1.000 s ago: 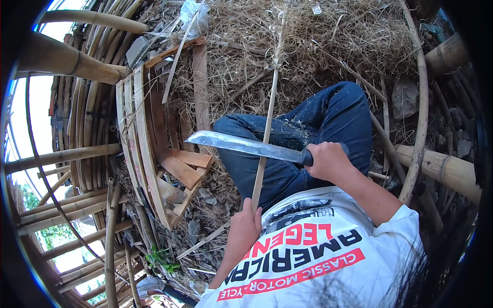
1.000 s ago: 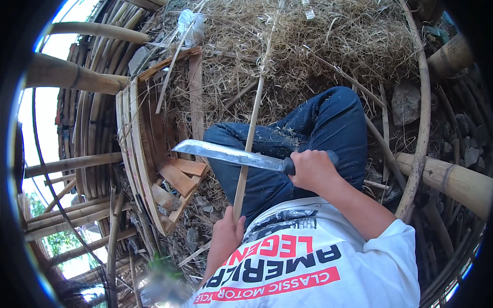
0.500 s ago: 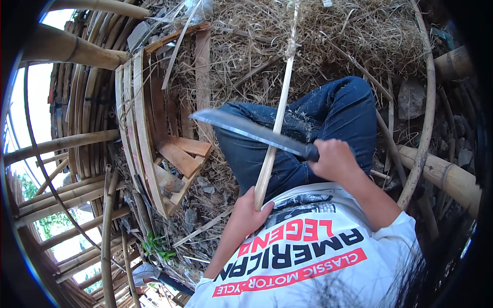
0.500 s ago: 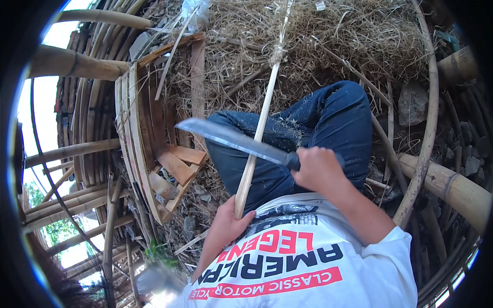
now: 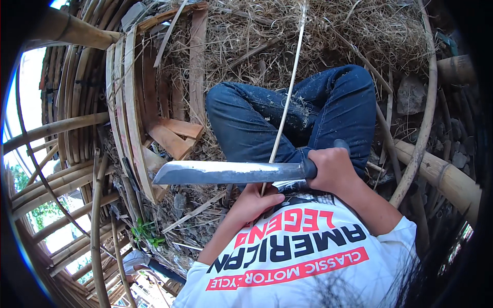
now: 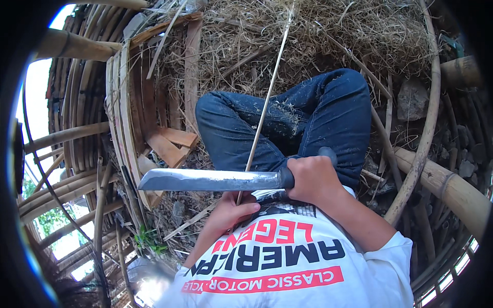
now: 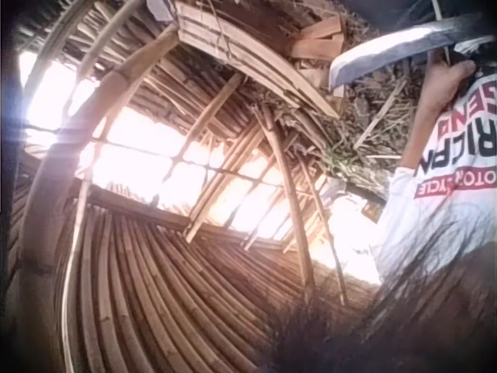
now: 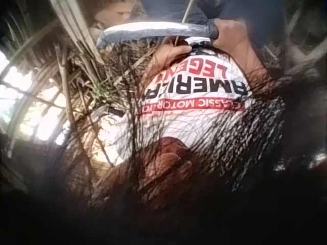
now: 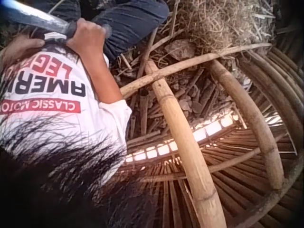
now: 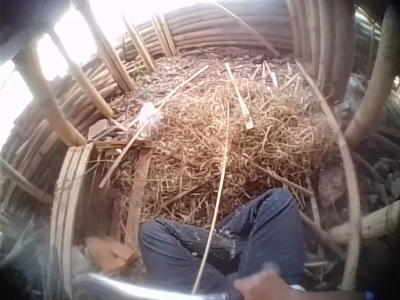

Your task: The person shaves a thin bamboo pole with a machete while sitting and holding the wood between their legs.

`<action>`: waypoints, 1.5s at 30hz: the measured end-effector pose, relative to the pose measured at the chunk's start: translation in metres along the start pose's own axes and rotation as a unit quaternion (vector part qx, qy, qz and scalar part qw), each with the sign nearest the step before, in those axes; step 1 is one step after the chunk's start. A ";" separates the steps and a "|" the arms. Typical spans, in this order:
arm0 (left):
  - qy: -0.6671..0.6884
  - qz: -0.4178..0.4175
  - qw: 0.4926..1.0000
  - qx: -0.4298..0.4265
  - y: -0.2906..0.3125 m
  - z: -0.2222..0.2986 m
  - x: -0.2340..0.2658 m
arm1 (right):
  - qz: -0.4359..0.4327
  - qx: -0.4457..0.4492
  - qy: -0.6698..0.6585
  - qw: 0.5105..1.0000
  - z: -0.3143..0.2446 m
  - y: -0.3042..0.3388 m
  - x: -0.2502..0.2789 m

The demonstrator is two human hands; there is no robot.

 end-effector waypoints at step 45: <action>0.131 -0.043 0.990 -0.024 0.005 -0.002 -0.007 | -0.003 -0.020 0.054 0.998 0.025 -0.045 0.008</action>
Point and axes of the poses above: each hand's wrist, its own y-axis away from the middle knuckle, its own x-axis out of the back of the hand, z = x × y, the point moved 10 cm from there along -y, towards the middle knuckle, and after that the axes turned 3 degrees about x, right-handed, at the moved point
